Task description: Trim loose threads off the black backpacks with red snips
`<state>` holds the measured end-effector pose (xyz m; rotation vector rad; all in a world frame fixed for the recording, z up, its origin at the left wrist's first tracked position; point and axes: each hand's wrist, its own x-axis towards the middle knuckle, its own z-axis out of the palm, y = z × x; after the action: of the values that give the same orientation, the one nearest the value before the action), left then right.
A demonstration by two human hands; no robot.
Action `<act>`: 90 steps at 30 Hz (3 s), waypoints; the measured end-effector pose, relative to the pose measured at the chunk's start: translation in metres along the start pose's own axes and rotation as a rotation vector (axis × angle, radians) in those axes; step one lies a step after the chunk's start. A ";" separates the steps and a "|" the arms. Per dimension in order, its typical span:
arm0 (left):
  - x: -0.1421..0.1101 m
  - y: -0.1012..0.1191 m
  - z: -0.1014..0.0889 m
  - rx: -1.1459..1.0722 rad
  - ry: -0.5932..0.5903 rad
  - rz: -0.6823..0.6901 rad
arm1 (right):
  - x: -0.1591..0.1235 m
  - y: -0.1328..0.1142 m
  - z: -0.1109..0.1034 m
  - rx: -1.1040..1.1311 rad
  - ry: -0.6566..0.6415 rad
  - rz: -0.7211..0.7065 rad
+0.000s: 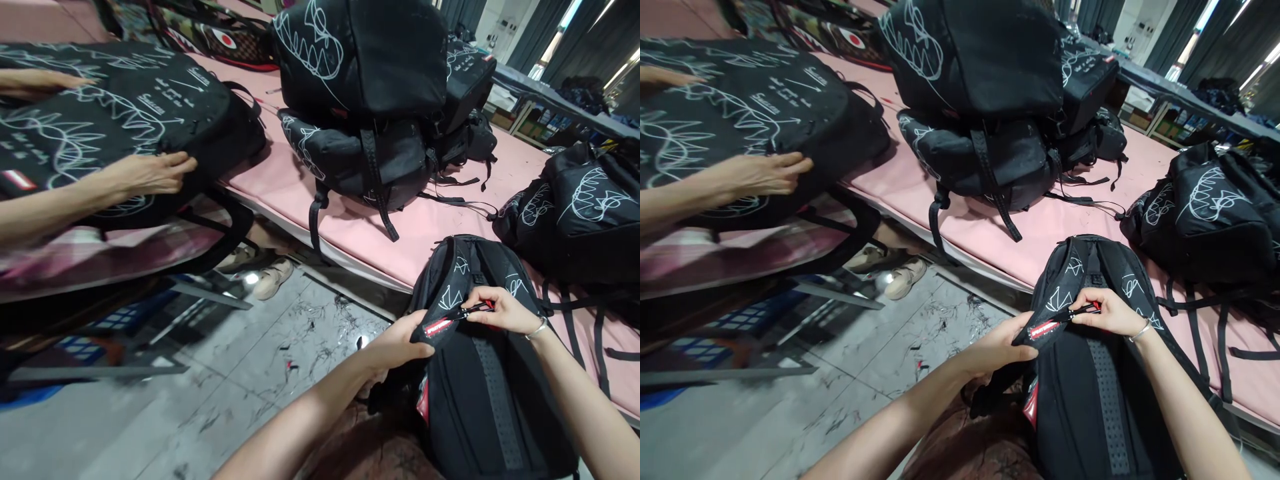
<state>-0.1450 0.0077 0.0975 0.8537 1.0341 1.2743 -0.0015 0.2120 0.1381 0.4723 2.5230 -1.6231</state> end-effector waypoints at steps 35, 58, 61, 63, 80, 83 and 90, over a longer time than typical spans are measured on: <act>-0.002 -0.017 0.008 -0.500 0.200 -0.054 | -0.011 0.033 0.019 -0.216 0.502 -0.317; 0.003 -0.016 0.010 -0.540 0.269 -0.128 | 0.001 0.028 0.022 -0.308 0.407 -0.472; 0.004 -0.014 0.010 -0.533 0.270 -0.129 | 0.004 0.025 0.023 -0.313 0.371 -0.483; 0.004 -0.015 0.010 -0.521 0.272 -0.123 | 0.006 0.022 0.023 -0.326 0.342 -0.497; 0.006 -0.017 0.009 -0.423 0.228 -0.089 | 0.001 0.020 0.015 -0.312 0.321 -0.479; 0.006 -0.019 0.008 -0.392 0.241 -0.105 | 0.004 0.016 0.015 -0.336 0.295 -0.516; 0.006 -0.015 0.009 -0.378 0.235 -0.097 | 0.002 0.010 0.015 -0.358 0.269 -0.538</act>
<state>-0.1312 0.0122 0.0853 0.3678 0.9607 1.4515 -0.0020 0.2028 0.1228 -0.0403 3.2636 -1.2375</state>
